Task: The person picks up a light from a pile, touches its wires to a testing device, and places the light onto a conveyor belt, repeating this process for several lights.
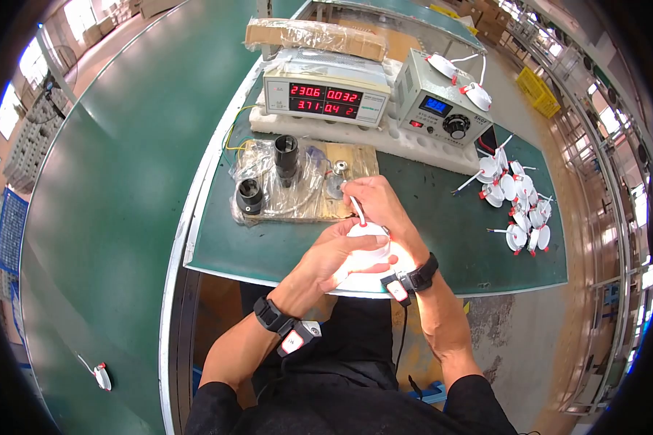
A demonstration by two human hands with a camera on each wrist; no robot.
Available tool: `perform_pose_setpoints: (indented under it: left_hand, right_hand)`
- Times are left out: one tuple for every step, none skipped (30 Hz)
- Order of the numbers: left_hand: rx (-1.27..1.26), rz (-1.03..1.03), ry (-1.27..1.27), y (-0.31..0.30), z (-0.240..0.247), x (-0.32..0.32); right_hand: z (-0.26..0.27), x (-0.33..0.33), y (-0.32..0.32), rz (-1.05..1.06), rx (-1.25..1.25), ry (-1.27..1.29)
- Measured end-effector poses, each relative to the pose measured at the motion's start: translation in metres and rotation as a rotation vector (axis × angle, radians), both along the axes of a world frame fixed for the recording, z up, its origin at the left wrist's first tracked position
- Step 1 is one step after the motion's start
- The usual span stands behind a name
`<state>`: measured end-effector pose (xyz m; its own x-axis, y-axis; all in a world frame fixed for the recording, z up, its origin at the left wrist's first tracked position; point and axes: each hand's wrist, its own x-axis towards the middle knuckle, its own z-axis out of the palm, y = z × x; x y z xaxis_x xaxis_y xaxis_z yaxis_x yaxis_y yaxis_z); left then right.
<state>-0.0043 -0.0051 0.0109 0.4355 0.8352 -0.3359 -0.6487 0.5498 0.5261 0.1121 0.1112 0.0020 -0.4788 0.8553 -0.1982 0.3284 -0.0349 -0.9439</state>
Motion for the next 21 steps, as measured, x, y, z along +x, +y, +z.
perform_pose_setpoints:
  left_hand:
    - [-0.002, -0.001, 0.009, -0.0002, 0.0009, -0.0002]
    - [-0.003, -0.001, 0.018, -0.0006, 0.0025, -0.0004]
    - [-0.005, -0.001, 0.027, -0.0009, 0.0035, -0.0008]
    - [-0.018, 0.0, -0.007, -0.0008, 0.0039, -0.0017]
    - [-0.03, 0.001, -0.041, -0.0006, 0.0043, -0.003]
    - [-0.042, 0.002, -0.074, -0.0005, 0.0047, -0.0036]
    - [-0.026, -0.006, -0.05, -0.0003, 0.0051, -0.0034]
    - [-0.011, -0.013, -0.025, -0.0004, 0.0052, -0.0027]
    - [0.003, -0.021, 0.0, -0.0007, 0.005, -0.0021]
    - [0.004, -0.015, -0.006, -0.0012, 0.0037, -0.0016]
    - [0.006, -0.008, -0.012, -0.0011, 0.0018, -0.0014]
    - [0.008, -0.002, -0.019, -0.001, 0.0008, -0.0012]
    - [0.0, 0.001, -0.009, -0.0012, 0.0006, -0.001]
    - [-0.007, 0.004, 0.0, -0.0013, 0.0005, -0.0007]
    - [-0.015, 0.006, 0.01, -0.0012, 0.0003, -0.0004]
    - [-0.019, 0.008, 0.008, -0.0011, -0.0002, -0.0002]
    - [-0.024, 0.01, 0.007, -0.0012, -0.0008, -0.0005]
    - [-0.028, 0.013, 0.006, -0.0012, -0.0011, -0.001]
    - [-0.026, 0.011, -0.002, -0.0013, -0.0011, -0.0014]
    - [-0.024, 0.008, -0.009, -0.0014, -0.001, -0.0017]
    - [-0.022, 0.005, -0.017, -0.0016, -0.0011, -0.0018]
  right_hand:
    - [0.0014, 0.0003, -0.0006, 0.002, 0.0, -0.004]
    - [0.0029, 0.0005, -0.0013, 0.004, 0.001, -0.008]
    - [0.005, 0.0004, -0.0025, -0.005, -0.011, -0.013]
    - [0.0074, 0.0001, -0.0037, -0.013, -0.023, -0.018]
    - [0.009, -0.0003, -0.0042, -0.021, -0.034, -0.023]
    - [0.0088, -0.0003, -0.0041, -0.021, -0.041, -0.023]
    - [0.0079, -0.0001, -0.0036, -0.021, -0.047, -0.022]
    - [0.0075, 0.0002, -0.0033, -0.022, -0.055, -0.022]
    - [0.0079, 0.0002, -0.0036, -0.023, -0.049, -0.025]
    - [0.0083, 0.0, -0.0043, -0.025, -0.044, -0.028]
    - [0.0087, -0.0005, -0.0046, -0.025, -0.039, -0.031]
    - [0.0086, -0.0008, -0.0048, -0.028, -0.04, -0.027]
    - [0.0086, -0.001, -0.0051, -0.031, -0.04, -0.023]
    - [0.0085, -0.0012, -0.0054, -0.035, -0.041, -0.02]
    - [0.0086, -0.0013, -0.0055, -0.034, -0.046, -0.013]
    - [0.0088, -0.0014, -0.0058, -0.034, -0.051, -0.006]
    - [0.009, -0.0012, -0.0058, -0.033, -0.057, 0.001]
    - [0.0087, -0.0011, -0.0054, -0.032, -0.061, -0.002]
    - [0.0081, -0.001, -0.0048, -0.03, -0.065, -0.005]
    - [0.0073, -0.0007, -0.0044, -0.029, -0.069, -0.007]
    - [0.0064, -0.0005, -0.0043, -0.03, -0.067, -0.007]
